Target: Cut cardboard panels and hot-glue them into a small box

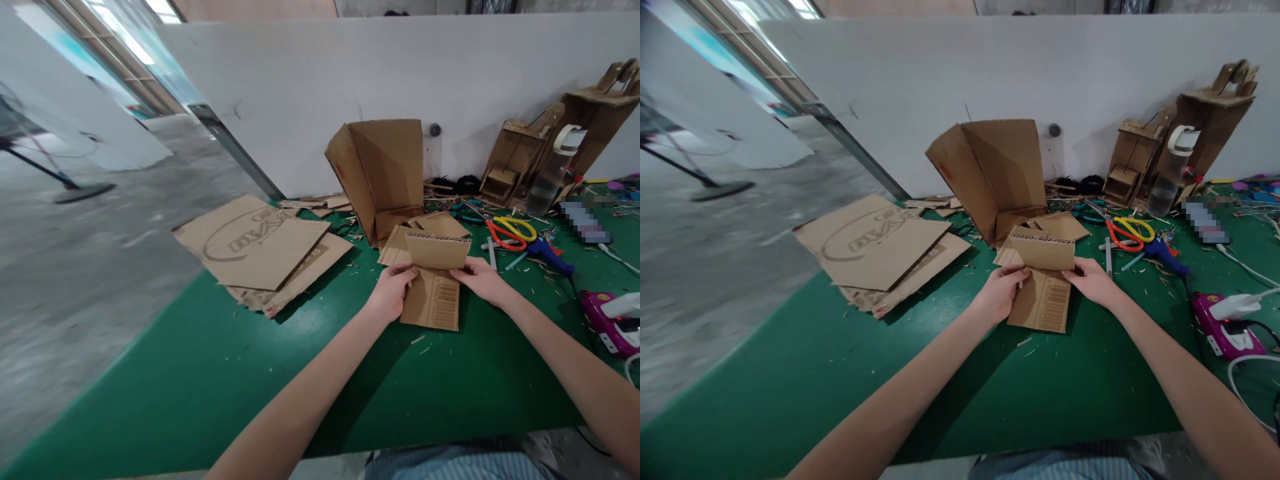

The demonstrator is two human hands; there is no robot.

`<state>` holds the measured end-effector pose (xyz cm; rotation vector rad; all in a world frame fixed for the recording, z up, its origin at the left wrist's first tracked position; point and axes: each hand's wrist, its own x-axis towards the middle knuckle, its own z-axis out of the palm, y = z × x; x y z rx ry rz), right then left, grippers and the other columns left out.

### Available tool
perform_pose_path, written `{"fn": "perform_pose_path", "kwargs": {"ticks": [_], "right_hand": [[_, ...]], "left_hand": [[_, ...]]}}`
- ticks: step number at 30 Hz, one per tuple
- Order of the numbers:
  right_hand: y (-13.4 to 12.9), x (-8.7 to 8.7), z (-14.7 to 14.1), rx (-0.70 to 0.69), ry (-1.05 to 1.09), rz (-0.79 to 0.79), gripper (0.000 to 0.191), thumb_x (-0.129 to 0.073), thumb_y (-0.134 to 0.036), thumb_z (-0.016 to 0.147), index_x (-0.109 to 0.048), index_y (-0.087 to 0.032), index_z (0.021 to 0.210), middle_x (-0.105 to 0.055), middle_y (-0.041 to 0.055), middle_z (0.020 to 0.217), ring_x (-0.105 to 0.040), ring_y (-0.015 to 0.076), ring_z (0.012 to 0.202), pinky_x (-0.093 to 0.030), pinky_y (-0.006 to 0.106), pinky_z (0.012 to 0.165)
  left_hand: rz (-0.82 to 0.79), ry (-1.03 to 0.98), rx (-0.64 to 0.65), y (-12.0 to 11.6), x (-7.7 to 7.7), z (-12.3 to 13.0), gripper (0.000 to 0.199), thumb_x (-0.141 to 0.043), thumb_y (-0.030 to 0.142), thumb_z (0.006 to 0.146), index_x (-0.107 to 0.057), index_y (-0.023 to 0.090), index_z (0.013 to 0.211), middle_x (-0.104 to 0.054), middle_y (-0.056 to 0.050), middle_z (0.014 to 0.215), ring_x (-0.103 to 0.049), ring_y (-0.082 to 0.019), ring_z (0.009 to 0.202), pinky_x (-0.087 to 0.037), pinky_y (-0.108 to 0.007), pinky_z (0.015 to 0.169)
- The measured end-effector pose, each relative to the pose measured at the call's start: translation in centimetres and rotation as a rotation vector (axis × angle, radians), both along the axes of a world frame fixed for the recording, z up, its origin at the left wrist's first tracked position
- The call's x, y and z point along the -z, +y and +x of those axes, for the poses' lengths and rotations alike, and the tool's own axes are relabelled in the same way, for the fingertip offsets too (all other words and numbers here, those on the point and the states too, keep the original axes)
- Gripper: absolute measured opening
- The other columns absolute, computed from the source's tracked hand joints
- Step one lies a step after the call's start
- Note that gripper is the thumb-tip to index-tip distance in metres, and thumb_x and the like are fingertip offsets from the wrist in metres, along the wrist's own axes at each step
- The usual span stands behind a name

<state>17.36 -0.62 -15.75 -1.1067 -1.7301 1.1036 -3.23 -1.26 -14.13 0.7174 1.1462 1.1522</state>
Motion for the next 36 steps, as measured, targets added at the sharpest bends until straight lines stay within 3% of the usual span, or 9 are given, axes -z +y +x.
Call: {"fn": "perform_pose_path", "kwargs": {"ticks": [4,9,13,16,18,24,27,32,36], "right_hand": [[0.3,0.4,0.0,0.038,0.037,0.003,0.025,-0.059,-0.033,0.083,-0.072,-0.021,0.1,-0.074,0.006,0.102,-0.067,0.0244,0.097,-0.053,0.044,0.088],[1.2,0.5,1.6,0.255,0.109,0.018,0.028,-0.059,-0.038,0.082,-0.069,-0.021,0.101,-0.071,0.007,0.096,-0.068,0.0235,0.087,-0.059,0.041,0.073],[1.2,-0.2,3.1,0.383,-0.24,0.222,0.028,-0.047,-0.033,0.09,-0.068,-0.018,0.1,-0.069,0.0091,0.095,-0.065,0.0224,0.079,-0.056,0.038,0.07],[0.5,-0.7,3.3,0.355,-0.628,0.41,0.03,-0.043,-0.021,0.09,-0.067,-0.015,0.107,-0.068,0.0123,0.101,-0.061,0.0252,0.095,-0.049,0.04,0.087],[-0.1,-1.0,3.3,0.292,-0.877,0.441,0.034,-0.047,-0.017,0.086,-0.064,-0.015,0.116,-0.066,0.0136,0.11,-0.056,0.0279,0.106,-0.043,0.042,0.091],[-0.7,-1.8,3.2,0.313,-1.214,0.455,0.054,-0.05,-0.021,0.084,-0.049,-0.012,0.137,-0.057,0.0166,0.126,-0.047,0.0335,0.111,-0.037,0.046,0.091],[-0.6,-1.8,2.3,0.432,-1.278,0.443,0.055,-0.043,-0.022,0.089,-0.042,-0.008,0.142,-0.056,0.021,0.125,-0.048,0.0345,0.108,-0.038,0.046,0.089],[-0.9,-3.0,2.9,0.351,-1.213,0.471,0.06,-0.042,-0.021,0.089,-0.034,-0.013,0.147,-0.045,0.0179,0.142,-0.044,0.0326,0.121,-0.037,0.045,0.098],[-1.0,-4.9,7.3,0.658,-1.28,0.313,0.052,-0.036,-0.013,0.088,-0.041,-0.006,0.14,-0.058,0.0252,0.12,-0.053,0.0369,0.106,-0.043,0.05,0.086]], "left_hand": [[0.066,0.082,0.045,0.0,-0.1,-0.2,0.038,-0.077,0.023,0.059,-0.068,0.014,0.095,-0.071,-0.003,0.073,-0.065,-0.016,0.068,-0.05,-0.027,0.065],[0.328,0.493,0.122,0.2,0.1,-0.7,0.038,-0.068,0.027,0.075,-0.064,0.015,0.112,-0.073,-0.009,0.095,-0.067,-0.023,0.096,-0.051,-0.038,0.087],[0.487,0.453,0.035,0.2,-0.6,-1.3,0.037,-0.059,0.034,0.084,-0.06,0.017,0.117,-0.071,-0.009,0.1,-0.067,-0.021,0.095,-0.053,-0.035,0.082],[0.626,0.477,-0.077,-0.3,-1.5,-1.5,0.034,-0.058,0.036,0.086,-0.059,0.02,0.116,-0.07,-0.007,0.101,-0.066,-0.018,0.095,-0.053,-0.032,0.082],[0.679,0.54,-0.016,-0.8,-1.7,-1.4,0.033,-0.061,0.034,0.084,-0.059,0.02,0.114,-0.07,-0.007,0.101,-0.066,-0.018,0.09,-0.053,-0.03,0.077],[0.602,0.506,0.394,-2.4,-1.4,-0.2,0.045,-0.066,0.03,0.079,-0.049,0.02,0.12,-0.068,-0.004,0.091,-0.066,-0.018,0.082,-0.053,-0.028,0.069],[0.6,0.526,0.456,-3.0,-2.0,-0.2,0.036,-0.066,0.035,0.08,-0.053,0.018,0.109,-0.066,-0.003,0.087,-0.065,-0.018,0.082,-0.053,-0.029,0.07],[0.54,0.5,0.42,-3.0,-0.9,0.5,0.032,-0.066,0.039,0.079,-0.056,0.017,0.101,-0.067,-0.005,0.093,-0.064,-0.02,0.088,-0.054,-0.032,0.075],[0.473,0.381,0.368,-2.0,1.2,1.6,0.036,-0.057,0.036,0.087,-0.053,0.017,0.117,-0.063,-0.012,0.123,-0.059,-0.024,0.116,-0.048,-0.04,0.098]]}}
